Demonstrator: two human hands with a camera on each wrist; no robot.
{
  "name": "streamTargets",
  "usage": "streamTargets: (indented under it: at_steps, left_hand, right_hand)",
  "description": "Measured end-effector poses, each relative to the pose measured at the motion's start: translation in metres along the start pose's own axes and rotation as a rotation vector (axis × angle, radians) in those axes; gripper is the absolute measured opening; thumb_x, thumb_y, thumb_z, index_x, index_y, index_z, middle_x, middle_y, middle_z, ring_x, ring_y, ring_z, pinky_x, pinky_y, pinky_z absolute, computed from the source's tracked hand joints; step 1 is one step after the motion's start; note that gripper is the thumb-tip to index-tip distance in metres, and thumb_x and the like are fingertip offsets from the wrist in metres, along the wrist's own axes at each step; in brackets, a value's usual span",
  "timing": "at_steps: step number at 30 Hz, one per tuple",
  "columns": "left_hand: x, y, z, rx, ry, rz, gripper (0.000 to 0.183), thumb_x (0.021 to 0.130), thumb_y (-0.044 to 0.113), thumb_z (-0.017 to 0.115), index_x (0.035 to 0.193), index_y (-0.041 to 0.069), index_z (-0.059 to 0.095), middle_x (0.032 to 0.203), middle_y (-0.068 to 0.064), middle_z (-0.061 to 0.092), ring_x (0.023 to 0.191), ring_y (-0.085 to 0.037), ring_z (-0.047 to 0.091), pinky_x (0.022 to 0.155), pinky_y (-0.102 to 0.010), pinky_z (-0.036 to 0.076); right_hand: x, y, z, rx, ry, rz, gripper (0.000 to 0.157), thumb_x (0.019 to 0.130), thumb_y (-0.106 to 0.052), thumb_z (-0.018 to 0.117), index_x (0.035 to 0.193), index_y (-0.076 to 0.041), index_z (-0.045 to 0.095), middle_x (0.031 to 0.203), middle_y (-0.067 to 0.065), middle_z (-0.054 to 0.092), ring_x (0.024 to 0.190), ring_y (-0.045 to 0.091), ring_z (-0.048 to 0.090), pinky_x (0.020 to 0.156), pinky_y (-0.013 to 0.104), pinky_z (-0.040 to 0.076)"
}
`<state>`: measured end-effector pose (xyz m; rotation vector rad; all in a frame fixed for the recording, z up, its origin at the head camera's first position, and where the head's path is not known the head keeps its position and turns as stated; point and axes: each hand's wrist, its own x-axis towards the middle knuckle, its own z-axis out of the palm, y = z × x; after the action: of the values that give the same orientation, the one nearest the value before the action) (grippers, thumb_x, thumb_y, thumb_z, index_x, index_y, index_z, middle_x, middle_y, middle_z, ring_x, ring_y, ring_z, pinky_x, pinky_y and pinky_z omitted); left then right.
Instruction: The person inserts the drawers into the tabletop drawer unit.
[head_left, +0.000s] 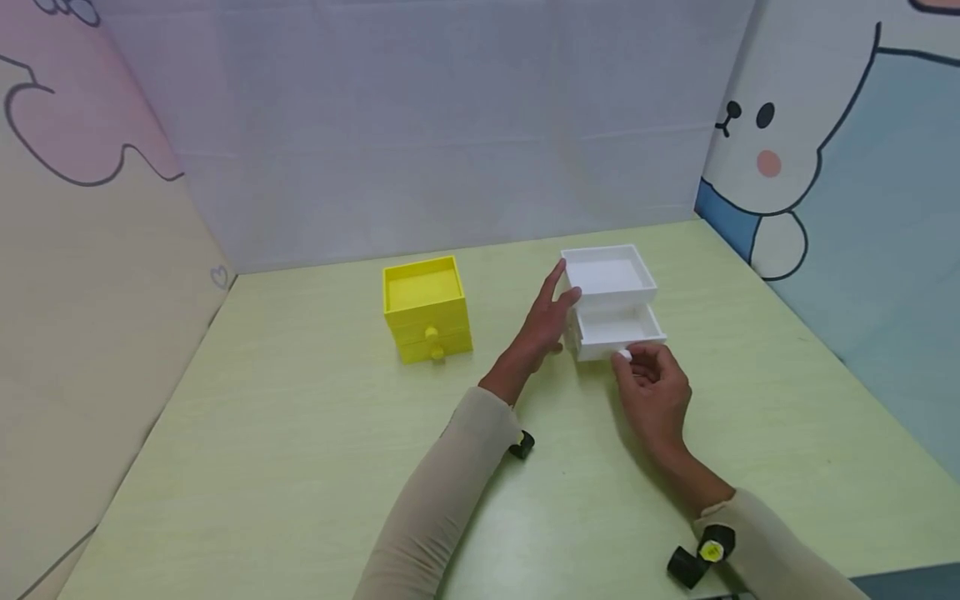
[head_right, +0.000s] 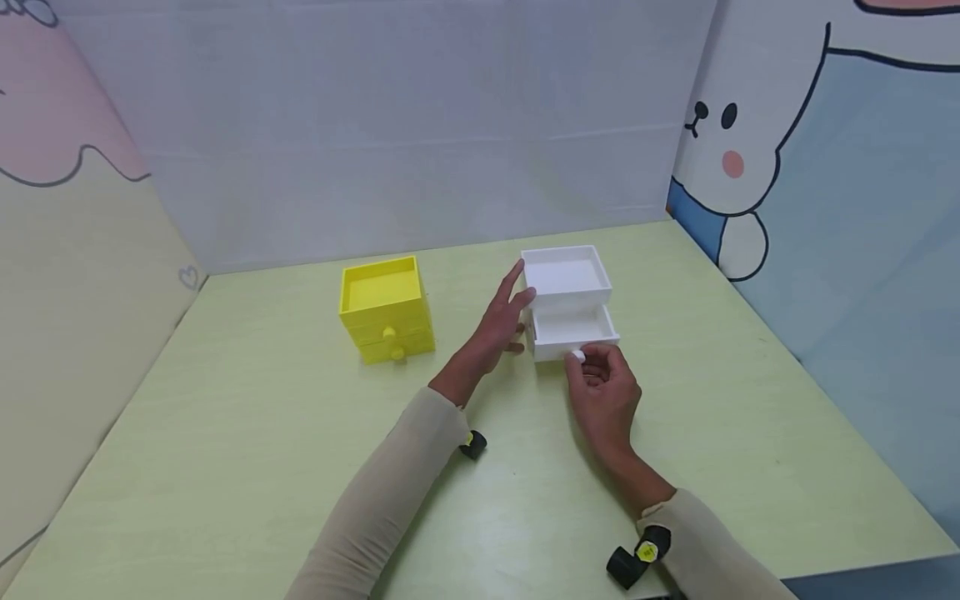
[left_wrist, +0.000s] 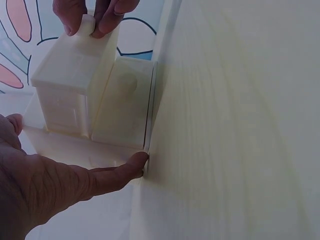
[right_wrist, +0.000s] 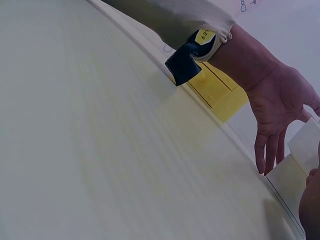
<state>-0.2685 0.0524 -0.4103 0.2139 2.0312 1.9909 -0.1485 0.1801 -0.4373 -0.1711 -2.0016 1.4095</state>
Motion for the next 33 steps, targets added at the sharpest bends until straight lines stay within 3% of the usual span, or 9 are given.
streamTargets:
  at_steps: [5,15,19,26,33]
  left_hand:
    - [0.000,0.001,0.000,0.001,0.011,0.006,0.056,0.100,0.045,0.052,0.149,0.058,0.028,0.162,0.001,0.026,0.137,-0.041,0.039,0.089,-0.077,0.037]
    - [0.000,0.001,-0.002,-0.008,0.011,0.007,0.056,0.100,0.044,0.053,0.149,0.057,0.029,0.162,0.001,0.026,0.136,-0.040,0.040,0.089,-0.077,0.037]
    - [0.000,0.001,-0.003,-0.007,0.003,0.013,0.057,0.100,0.045,0.052,0.150,0.056,0.028,0.163,0.001,0.025,0.137,-0.040,0.040,0.089,-0.077,0.037]
    - [0.001,0.002,-0.003,0.005,0.014,0.017,0.057,0.100,0.046,0.052,0.151,0.056,0.028,0.162,-0.001,0.027,0.134,-0.040,0.042,0.088,-0.077,0.039]
    - [0.001,0.000,0.000,0.012,0.003,0.016,0.057,0.100,0.045,0.051,0.151,0.056,0.028,0.162,0.002,0.026,0.136,-0.041,0.040,0.087,-0.076,0.039]
  right_hand:
    - [0.004,0.016,0.002,-0.006,0.008,0.004,0.017,0.086,-0.004,0.075,0.099,0.003,0.067,0.087,0.013,0.070,0.069,-0.001,0.062,0.063,0.011,0.049]
    - [0.003,0.015,0.003,0.003,0.013,-0.014,0.017,0.087,-0.006,0.074,0.101,0.002,0.067,0.088,0.013,0.070,0.070,-0.001,0.063,0.063,0.011,0.049]
    - [0.003,0.009,0.004,0.021,0.009,-0.023,0.019,0.088,-0.004,0.073,0.102,0.006,0.066,0.089,0.015,0.070,0.070,-0.003,0.061,0.063,0.010,0.048]
    - [-0.001,-0.023,0.002,0.043,-0.009,-0.063,0.020,0.087,0.007,0.070,0.103,0.015,0.062,0.092,0.025,0.068,0.072,0.001,0.062,0.064,0.009,0.047]
    - [-0.001,-0.022,0.006,0.023,0.014,-0.123,0.020,0.086,0.008,0.071,0.102,0.015,0.062,0.090,0.028,0.068,0.071,-0.001,0.061,0.064,0.009,0.045]
